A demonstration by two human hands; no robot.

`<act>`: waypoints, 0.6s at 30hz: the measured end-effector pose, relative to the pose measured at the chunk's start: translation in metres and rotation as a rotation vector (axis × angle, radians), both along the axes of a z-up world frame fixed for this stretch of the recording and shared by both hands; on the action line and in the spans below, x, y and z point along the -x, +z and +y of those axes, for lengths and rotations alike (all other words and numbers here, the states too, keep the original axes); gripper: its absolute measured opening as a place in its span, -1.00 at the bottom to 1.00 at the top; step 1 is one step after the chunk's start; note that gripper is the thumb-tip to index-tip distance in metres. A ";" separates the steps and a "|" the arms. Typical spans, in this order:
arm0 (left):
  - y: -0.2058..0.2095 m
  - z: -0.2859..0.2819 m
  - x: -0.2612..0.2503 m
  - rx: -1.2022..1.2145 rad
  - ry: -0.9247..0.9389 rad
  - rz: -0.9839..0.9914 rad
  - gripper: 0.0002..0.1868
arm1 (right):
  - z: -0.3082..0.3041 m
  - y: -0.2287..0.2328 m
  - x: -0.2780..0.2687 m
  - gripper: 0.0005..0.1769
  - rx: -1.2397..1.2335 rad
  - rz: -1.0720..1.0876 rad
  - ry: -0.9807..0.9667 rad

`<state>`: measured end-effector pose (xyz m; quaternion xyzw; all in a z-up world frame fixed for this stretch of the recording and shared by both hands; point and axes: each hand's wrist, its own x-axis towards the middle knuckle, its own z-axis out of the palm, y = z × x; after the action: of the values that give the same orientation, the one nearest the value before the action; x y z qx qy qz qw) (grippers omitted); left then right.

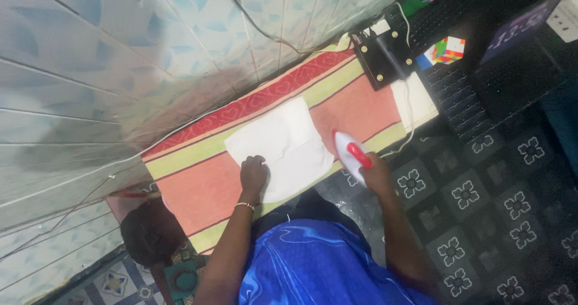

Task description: The person folds a white cloth, places it on a padded surface, and presses it using an iron before folding it again.

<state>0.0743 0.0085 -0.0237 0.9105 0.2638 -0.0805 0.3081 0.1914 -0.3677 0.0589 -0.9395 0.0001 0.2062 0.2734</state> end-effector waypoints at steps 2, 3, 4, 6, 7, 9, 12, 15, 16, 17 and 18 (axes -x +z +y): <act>-0.001 -0.001 -0.002 -0.013 -0.001 0.015 -0.77 | -0.016 -0.019 -0.016 -0.55 -0.016 -0.158 -0.020; 0.000 -0.001 0.000 -0.014 -0.004 0.003 -0.77 | -0.022 -0.027 -0.026 -0.57 -0.059 -0.297 0.002; 0.001 -0.001 0.000 -0.015 -0.007 -0.009 -0.77 | -0.026 -0.032 -0.034 -0.59 -0.102 -0.436 0.024; 0.003 -0.002 -0.002 -0.003 0.007 0.009 -0.77 | -0.032 -0.033 -0.047 -0.62 -0.161 -0.384 -0.067; 0.005 -0.001 -0.001 0.011 0.022 0.029 -0.76 | -0.032 -0.034 -0.053 -0.65 -0.218 -0.326 -0.157; 0.008 -0.002 -0.001 0.024 0.043 0.040 -0.77 | -0.028 -0.039 -0.065 -0.61 -0.265 -0.332 -0.217; 0.009 -0.004 -0.002 0.027 0.067 0.048 -0.77 | -0.020 -0.062 -0.082 -0.50 -0.624 -0.250 -0.430; 0.010 -0.006 -0.003 0.004 0.066 0.050 -0.77 | -0.010 -0.088 -0.087 -0.37 -1.099 -0.150 -0.608; 0.010 -0.007 -0.002 -0.006 0.060 0.054 -0.78 | -0.008 -0.093 -0.087 -0.32 -1.261 -0.146 -0.636; 0.010 -0.008 -0.001 -0.006 0.063 0.057 -0.78 | -0.007 -0.097 -0.086 -0.32 -1.261 -0.141 -0.634; 0.011 -0.009 0.001 -0.043 0.027 0.024 -0.79 | -0.005 -0.100 -0.082 -0.30 -1.314 -0.137 -0.637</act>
<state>0.0731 -0.0010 -0.0131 0.9123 0.2814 -0.0816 0.2862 0.2731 -0.3724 -0.0411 -0.5468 0.1325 0.0150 0.8266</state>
